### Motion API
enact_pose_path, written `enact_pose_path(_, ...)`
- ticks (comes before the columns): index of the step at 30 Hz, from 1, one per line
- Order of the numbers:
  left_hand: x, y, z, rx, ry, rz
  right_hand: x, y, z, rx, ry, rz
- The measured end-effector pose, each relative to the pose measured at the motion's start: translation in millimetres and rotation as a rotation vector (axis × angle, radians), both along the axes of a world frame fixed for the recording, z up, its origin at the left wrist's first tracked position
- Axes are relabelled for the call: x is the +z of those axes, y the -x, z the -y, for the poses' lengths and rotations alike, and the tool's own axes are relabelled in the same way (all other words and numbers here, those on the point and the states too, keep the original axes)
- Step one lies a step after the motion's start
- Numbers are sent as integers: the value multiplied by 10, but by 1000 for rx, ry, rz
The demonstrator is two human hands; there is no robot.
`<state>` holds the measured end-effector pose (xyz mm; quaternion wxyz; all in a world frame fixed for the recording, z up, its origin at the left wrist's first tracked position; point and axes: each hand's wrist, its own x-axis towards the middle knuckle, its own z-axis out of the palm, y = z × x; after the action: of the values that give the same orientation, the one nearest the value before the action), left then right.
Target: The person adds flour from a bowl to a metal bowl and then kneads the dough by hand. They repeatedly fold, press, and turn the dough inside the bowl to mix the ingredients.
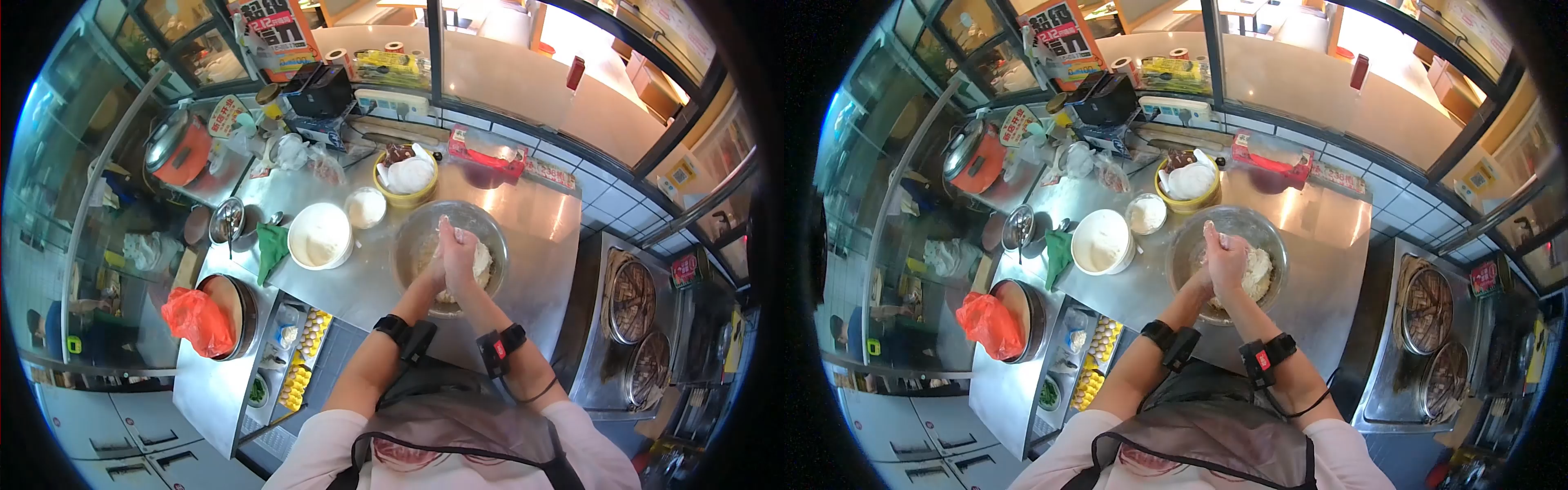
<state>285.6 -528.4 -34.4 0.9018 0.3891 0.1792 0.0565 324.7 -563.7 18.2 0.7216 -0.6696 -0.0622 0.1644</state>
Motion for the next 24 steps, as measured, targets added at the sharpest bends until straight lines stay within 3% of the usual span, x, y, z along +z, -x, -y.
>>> enact_pose_path(3, 58, 29, -20, -26, 43, -23, 94, -23, -9, 19, 3, -34)
enact_pose_path(5, 97, 58, -45, -35, 60, -35, 207, -17, -13, 78, -223, -146)
enact_pose_path(9, 166, 53, -104, -42, 87, -50, 103, -66, -13, 54, -405, -265)
enact_pose_path(11, 146, 0, -151, -56, 103, 60, 87, -104, 32, 212, -812, -497)
enact_pose_path(12, 156, -26, -177, -62, 118, 171, -11, -155, 27, 212, -812, -495)
enact_pose_path(14, 206, -101, -229, -29, 187, 167, -260, -226, -2, 355, -1135, -474)
enact_pose_path(15, 263, -155, -262, 2, 254, 162, -60, -171, -3, 351, -1135, -477)
enact_pose_path(17, 361, -241, -313, 62, 389, 150, 295, -49, 25, -36, -729, -791)
enact_pose_path(18, 372, -260, -318, 93, 458, 145, 61, -32, 45, -40, -727, -792)
enact_pose_path(19, 281, -275, -346, 92, 461, 144, -348, -7, 83, 54, -836, -664)
enact_pose_path(21, 123, -294, -403, -66, 555, 78, -504, 40, 114, 144, -940, -532)
enact_pose_path(23, 79, -298, -332, 21, 578, -19, -577, 120, 116, 71, -376, -222)
enact_pose_path(24, 114, -315, -312, 115, 594, -104, -555, 113, 136, 65, -379, -223)
